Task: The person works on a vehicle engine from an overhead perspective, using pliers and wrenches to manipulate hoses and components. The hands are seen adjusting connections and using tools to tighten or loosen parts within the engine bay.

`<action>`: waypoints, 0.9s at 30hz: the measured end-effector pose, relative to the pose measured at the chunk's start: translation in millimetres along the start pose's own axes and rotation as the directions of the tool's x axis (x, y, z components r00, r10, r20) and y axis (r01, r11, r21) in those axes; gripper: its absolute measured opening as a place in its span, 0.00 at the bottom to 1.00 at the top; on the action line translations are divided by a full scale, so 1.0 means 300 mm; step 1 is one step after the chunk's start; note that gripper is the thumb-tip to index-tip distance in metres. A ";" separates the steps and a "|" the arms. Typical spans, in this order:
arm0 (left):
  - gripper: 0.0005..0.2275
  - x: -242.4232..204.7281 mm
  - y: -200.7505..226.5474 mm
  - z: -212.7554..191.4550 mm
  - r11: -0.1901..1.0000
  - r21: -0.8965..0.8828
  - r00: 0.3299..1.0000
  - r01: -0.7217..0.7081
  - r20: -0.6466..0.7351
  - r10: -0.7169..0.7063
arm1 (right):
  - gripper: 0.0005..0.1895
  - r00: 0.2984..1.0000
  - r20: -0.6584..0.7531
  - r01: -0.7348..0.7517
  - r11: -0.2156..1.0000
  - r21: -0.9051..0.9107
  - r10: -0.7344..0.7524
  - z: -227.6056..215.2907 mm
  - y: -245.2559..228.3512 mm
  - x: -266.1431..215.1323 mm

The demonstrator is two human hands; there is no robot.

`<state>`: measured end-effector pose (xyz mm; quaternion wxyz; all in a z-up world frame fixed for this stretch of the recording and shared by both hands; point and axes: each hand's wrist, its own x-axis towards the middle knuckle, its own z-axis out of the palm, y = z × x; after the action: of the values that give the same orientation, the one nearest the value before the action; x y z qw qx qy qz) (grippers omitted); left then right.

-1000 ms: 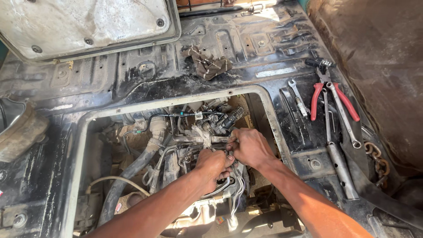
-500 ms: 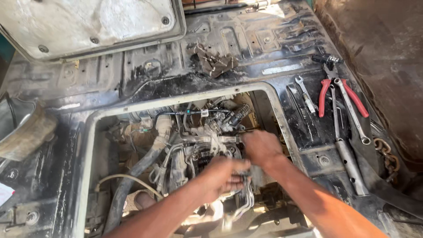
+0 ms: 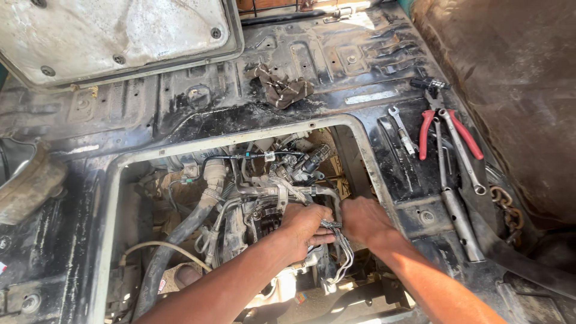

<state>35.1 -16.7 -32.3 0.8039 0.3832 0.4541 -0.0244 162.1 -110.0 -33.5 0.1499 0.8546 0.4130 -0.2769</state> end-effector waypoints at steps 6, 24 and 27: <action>0.05 -0.001 -0.003 0.006 1.000 0.003 1.000 0.018 0.019 -0.018 | 0.16 0.998 0.045 0.035 0.986 0.163 -0.043 0.046 0.043 -0.014; 0.10 -0.103 0.165 -0.039 0.941 0.337 0.991 -0.008 0.130 -0.038 | 0.10 0.929 -0.345 -0.131 0.991 0.038 0.136 -0.020 0.005 -0.039; 0.21 -0.160 0.228 -0.102 0.426 0.887 0.955 -0.179 0.054 0.290 | 0.14 0.915 -0.369 -0.105 0.980 0.168 0.162 -0.169 -0.040 -0.051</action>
<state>11.8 36.3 35.2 0.4585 0.8032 0.3599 -0.1229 162.6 -87.6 15.8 0.0230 0.9269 0.3536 -0.1239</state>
